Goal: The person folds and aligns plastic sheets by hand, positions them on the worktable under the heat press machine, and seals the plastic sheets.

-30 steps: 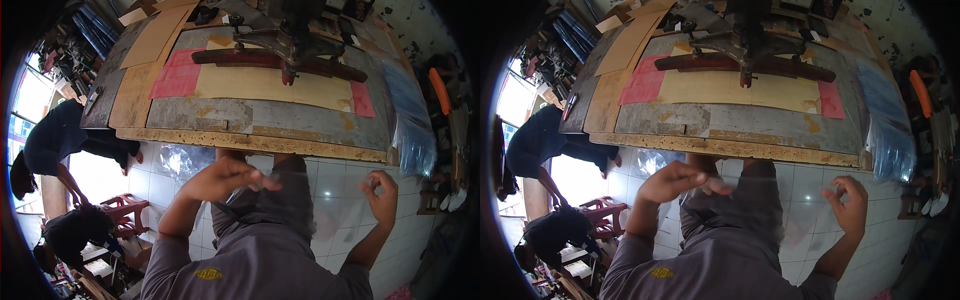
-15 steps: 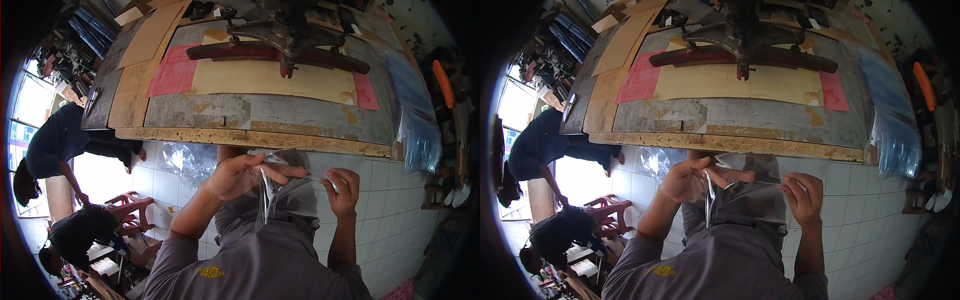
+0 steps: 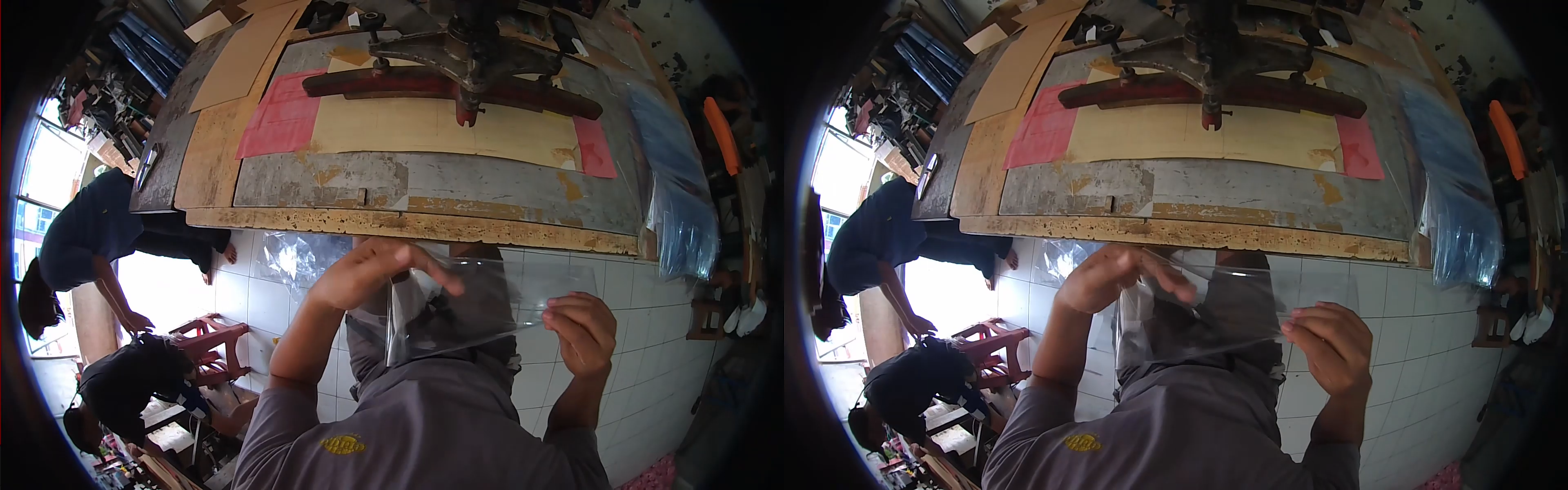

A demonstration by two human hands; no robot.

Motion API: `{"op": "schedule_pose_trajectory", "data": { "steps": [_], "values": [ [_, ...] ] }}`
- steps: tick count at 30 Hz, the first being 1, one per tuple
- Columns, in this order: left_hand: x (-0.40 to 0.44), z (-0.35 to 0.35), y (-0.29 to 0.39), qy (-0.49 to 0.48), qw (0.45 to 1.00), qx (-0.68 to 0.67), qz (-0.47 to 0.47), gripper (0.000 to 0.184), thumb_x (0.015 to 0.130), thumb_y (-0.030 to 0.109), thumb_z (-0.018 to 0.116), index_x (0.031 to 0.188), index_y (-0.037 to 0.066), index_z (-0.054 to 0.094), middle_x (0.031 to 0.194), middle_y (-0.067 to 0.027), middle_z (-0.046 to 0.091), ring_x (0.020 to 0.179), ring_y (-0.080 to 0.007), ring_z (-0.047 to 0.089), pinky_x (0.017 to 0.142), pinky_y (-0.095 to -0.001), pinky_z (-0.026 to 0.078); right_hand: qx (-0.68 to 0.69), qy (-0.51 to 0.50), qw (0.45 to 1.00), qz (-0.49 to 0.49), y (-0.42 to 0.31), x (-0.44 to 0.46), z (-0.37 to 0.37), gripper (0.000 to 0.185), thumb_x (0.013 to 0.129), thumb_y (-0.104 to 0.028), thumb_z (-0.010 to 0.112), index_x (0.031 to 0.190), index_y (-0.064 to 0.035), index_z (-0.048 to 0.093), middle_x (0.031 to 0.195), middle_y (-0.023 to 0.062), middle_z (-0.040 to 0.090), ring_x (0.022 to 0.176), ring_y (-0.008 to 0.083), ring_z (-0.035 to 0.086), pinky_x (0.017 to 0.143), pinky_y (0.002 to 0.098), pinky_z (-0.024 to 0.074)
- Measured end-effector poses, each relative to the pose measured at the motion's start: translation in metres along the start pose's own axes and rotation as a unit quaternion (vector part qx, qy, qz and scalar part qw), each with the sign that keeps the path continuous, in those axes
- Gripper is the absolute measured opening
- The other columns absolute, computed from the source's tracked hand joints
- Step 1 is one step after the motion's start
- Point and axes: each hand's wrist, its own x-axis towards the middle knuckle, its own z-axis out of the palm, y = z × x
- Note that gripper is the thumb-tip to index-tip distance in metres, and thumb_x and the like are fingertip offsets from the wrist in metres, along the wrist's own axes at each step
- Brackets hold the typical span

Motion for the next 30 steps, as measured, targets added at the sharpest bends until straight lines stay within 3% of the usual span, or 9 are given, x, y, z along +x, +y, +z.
{"op": "schedule_pose_trajectory", "data": {
  "steps": [3, 7, 13, 15, 17, 20, 21, 25, 30],
  "values": [
    [-0.002, 0.006, 0.011, 0.043, 0.996, -0.004, -0.078, 0.049, 0.114, 0.030, 0.049, 0.095, -0.007, 0.074, 0.093, -0.0198, 0.078, 0.091, -0.0295, 0.078, 0.090, -0.0402, 0.058, 0.003, -0.015, 1.000, 0.008, -0.006, 0.004, -0.015, 0.021, 0.074, -0.001, 0.085, 0.092, -0.0057, 0.077, 0.084, 0.0054, 0.075, 0.078, 0.0206, 0.076, 0.077, 0.0381, 0.0639],
    [-0.003, 0.014, 0.012, 0.039, 0.992, -0.007, -0.119, 0.039, 0.115, 0.022, 0.051, 0.098, -0.006, 0.072, 0.073, -0.0100, 0.073, 0.067, -0.0164, 0.073, 0.068, -0.0254, 0.056, 0.073, -0.031, 0.994, 0.072, -0.001, -0.007, -0.032, 0.021, 0.072, -0.001, 0.085, 0.091, -0.0046, 0.077, 0.080, 0.0066, 0.074, 0.071, 0.0198, 0.075, 0.068, 0.0333, 0.0621],
    [0.008, 0.031, -0.033, -0.005, 0.998, -0.056, 0.038, 0.038, 0.115, 0.027, 0.051, 0.101, -0.004, 0.068, 0.105, -0.0149, 0.075, 0.084, -0.0201, 0.076, 0.082, -0.0333, 0.059, 0.186, -0.101, 0.953, 0.218, 0.019, -0.014, -0.036, 0.017, 0.087, 0.015, 0.070, 0.098, 0.0035, 0.072, 0.093, 0.0141, 0.074, 0.078, 0.0209, 0.074, 0.068, 0.0312, 0.0594],
    [0.011, 0.034, -0.034, -0.017, 0.995, -0.080, 0.055, 0.032, 0.114, 0.024, 0.052, 0.105, -0.003, 0.067, 0.111, -0.0151, 0.075, 0.098, -0.0221, 0.076, 0.100, -0.0406, 0.056, 0.154, -0.051, 0.964, 0.210, 0.020, -0.015, -0.024, 0.019, 0.087, 0.010, 0.073, 0.104, 0.0017, 0.071, 0.100, 0.0147, 0.073, 0.090, 0.0239, 0.074, 0.077, 0.0351, 0.0596],
    [0.003, 0.035, -0.029, -0.023, 0.987, -0.159, -0.013, 0.028, 0.114, 0.022, 0.053, 0.108, -0.002, 0.067, 0.111, -0.0148, 0.075, 0.105, -0.0226, 0.074, 0.105, -0.0431, 0.053, 0.150, -0.030, 0.973, 0.171, 0.016, -0.011, -0.013, 0.033, 0.085, -0.004, 0.085, 0.113, -0.0022, 0.069, 0.111, 0.0148, 0.071, 0.107, 0.0299, 0.070, 0.091, 0.0419, 0.0569],
    [0.002, 0.035, -0.034, -0.040, 0.983, -0.181, 0.006, 0.023, 0.114, 0.018, 0.054, 0.115, -0.003, 0.066, 0.112, -0.0139, 0.075, 0.110, -0.0222, 0.073, 0.108, -0.0445, 0.051, 0.134, -0.030, 0.983, 0.123, 0.009, -0.018, 0.012, 0.043, 0.078, -0.011, 0.093, 0.114, -0.0041, 0.070, 0.112, 0.0147, 0.069, 0.109, 0.0322, 0.068, 0.091, 0.0430, 0.0555],
    [0.002, 0.035, -0.037, -0.047, 0.983, -0.173, 0.031, 0.023, 0.113, 0.016, 0.054, 0.118, -0.003, 0.065, 0.112, -0.0135, 0.075, 0.112, -0.0219, 0.072, 0.108, -0.0445, 0.050, 0.119, -0.026, 0.984, 0.133, 0.008, -0.022, 0.020, 0.048, 0.071, -0.011, 0.097, 0.111, -0.0047, 0.071, 0.104, 0.0128, 0.070, 0.097, 0.0293, 0.070, 0.085, 0.0433, 0.0564],
    [0.005, 0.036, -0.013, -0.031, 0.999, -0.001, 0.016, 0.019, 0.108, 0.015, 0.064, 0.118, 0.000, 0.071, 0.106, -0.0106, 0.074, 0.105, -0.0210, 0.069, 0.105, -0.0424, 0.047, 0.151, 0.025, 0.967, 0.205, 0.020, -0.042, 0.024, 0.036, 0.071, 0.003, 0.092, 0.102, -0.0043, 0.075, 0.088, 0.0091, 0.075, 0.075, 0.0232, 0.074, 0.078, 0.0409, 0.0601],
    [0.014, 0.037, -0.001, 0.039, 0.897, 0.403, 0.177, 0.011, 0.094, 0.017, 0.080, 0.103, 0.011, 0.082, 0.101, -0.0094, 0.075, 0.096, -0.0183, 0.066, 0.099, -0.0401, 0.042, 0.192, -0.052, 0.960, 0.198, 0.036, -0.027, -0.004, 0.017, 0.080, 0.007, 0.080, 0.094, -0.0040, 0.076, 0.095, 0.0110, 0.082, 0.084, 0.0235, 0.078, 0.106, 0.0472, 0.0530]
  ]
}}
